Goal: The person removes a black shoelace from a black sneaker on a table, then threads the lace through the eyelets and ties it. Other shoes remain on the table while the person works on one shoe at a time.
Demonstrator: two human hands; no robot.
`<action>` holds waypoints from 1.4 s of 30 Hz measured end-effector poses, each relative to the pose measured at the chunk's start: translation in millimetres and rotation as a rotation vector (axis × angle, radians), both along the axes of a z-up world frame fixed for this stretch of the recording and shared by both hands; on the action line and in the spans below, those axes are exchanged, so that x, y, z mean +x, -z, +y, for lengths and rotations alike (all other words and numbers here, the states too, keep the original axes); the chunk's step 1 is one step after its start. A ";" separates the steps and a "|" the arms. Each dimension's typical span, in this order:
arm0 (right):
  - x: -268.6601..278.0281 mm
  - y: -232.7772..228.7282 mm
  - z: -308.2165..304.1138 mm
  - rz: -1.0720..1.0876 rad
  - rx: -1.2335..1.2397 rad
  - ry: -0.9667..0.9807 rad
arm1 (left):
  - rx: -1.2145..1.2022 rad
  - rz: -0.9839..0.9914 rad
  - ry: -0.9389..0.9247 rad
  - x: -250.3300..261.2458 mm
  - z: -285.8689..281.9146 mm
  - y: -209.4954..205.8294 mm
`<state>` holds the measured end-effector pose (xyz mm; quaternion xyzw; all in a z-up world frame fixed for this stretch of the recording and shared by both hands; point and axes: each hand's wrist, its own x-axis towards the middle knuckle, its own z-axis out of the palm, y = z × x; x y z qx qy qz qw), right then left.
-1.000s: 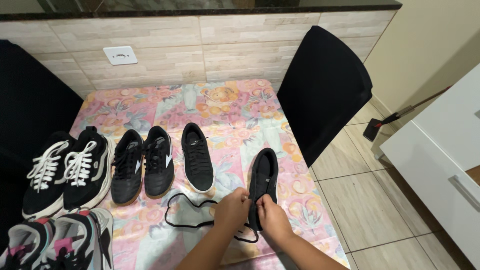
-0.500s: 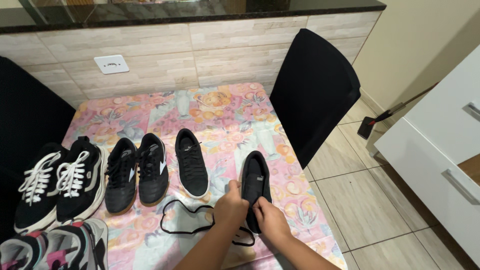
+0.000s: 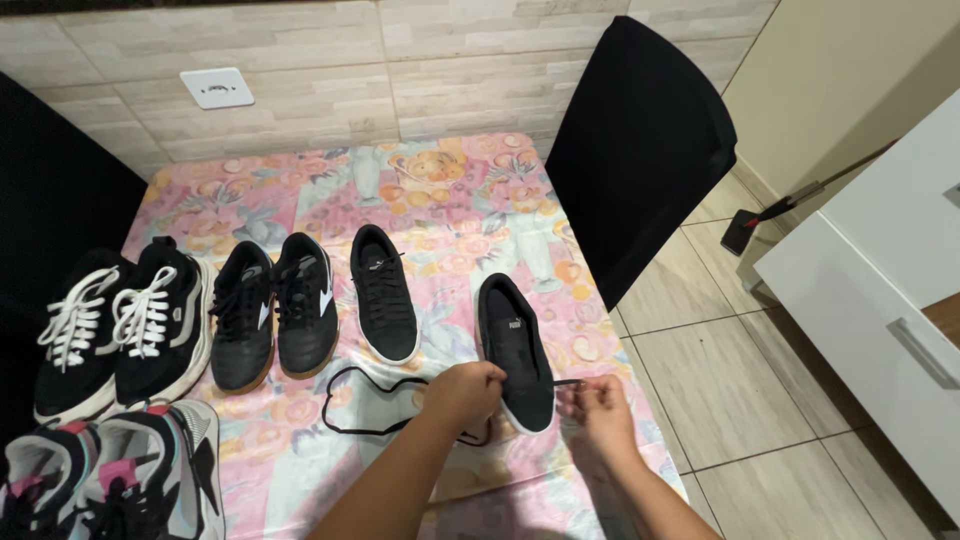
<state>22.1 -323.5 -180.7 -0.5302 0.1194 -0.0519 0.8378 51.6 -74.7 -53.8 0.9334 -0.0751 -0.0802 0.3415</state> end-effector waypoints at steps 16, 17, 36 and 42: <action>33.3 -96.9 -60.6 0.219 0.184 0.307 | 0.152 -0.519 0.263 8.1 7.7 8.7; 37.0 -96.9 -64.1 0.203 0.200 0.318 | 0.162 -0.542 0.263 7.1 6.4 9.0; 25.9 -148.7 60.9 -0.095 -1.533 -0.673 | -0.099 -0.272 0.035 -11.5 -7.9 15.5; 24.8 -137.2 52.6 -0.224 -1.444 -0.652 | -0.118 -0.101 -0.010 -8.7 -10.5 16.7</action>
